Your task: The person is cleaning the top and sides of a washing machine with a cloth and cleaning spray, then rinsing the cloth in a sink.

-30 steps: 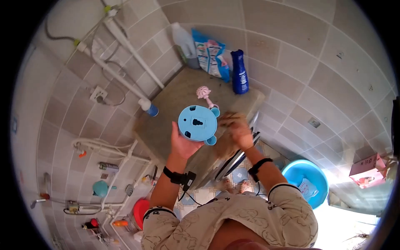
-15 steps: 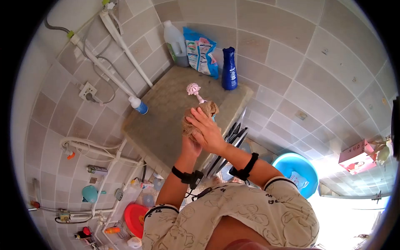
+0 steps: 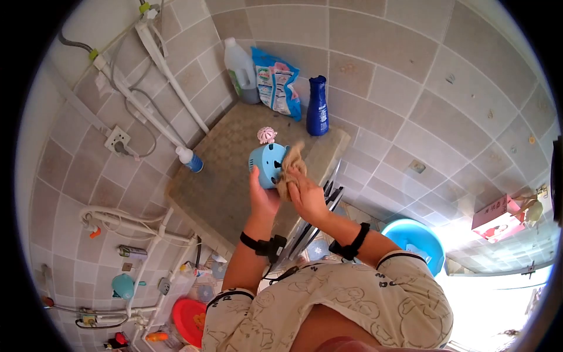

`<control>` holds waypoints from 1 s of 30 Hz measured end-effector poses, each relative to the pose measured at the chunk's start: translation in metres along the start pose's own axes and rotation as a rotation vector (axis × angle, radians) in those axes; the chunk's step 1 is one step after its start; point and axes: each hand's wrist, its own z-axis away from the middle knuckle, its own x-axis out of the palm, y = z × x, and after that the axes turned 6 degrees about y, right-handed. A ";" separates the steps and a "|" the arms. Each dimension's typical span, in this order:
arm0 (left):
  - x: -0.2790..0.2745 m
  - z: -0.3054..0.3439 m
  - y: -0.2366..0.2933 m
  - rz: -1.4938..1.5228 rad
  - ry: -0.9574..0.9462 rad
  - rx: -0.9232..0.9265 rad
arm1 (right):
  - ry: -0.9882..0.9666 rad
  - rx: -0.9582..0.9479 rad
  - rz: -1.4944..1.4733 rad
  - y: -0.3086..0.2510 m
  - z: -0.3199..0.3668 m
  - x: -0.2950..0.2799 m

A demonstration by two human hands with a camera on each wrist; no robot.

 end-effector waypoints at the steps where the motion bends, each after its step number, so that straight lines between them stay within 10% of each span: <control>1: -0.001 -0.003 0.004 -0.004 0.055 -0.012 | -0.055 0.030 -0.052 -0.004 0.005 -0.004; 6: 0.002 -0.002 0.013 0.028 0.138 -0.059 | 0.027 0.006 -0.364 -0.009 0.018 -0.011; 10: 0.002 0.000 0.024 0.119 -0.074 0.000 | 0.349 0.603 -1.331 -0.002 -0.005 -0.030; 16: -0.011 0.002 0.002 -0.233 -0.115 0.120 | 0.146 -0.058 -0.798 -0.032 -0.012 -0.030; 18: -0.014 0.003 -0.014 -0.535 -0.187 0.448 | 0.025 -0.452 -0.014 -0.047 -0.031 -0.039; 20: 0.023 0.024 0.008 -0.577 -0.188 0.460 | 0.020 -0.324 -0.148 -0.034 -0.039 -0.032; 23: 0.027 0.033 0.023 -1.268 -0.368 0.980 | -0.134 0.556 -0.950 -0.019 -0.053 -0.039; 26: 0.036 0.041 0.034 -1.501 -0.462 1.203 | -0.297 0.845 -1.334 -0.009 -0.055 -0.046; 30: 0.035 0.044 0.039 -1.689 -0.600 1.211 | -0.470 0.562 -1.221 -0.007 -0.045 -0.053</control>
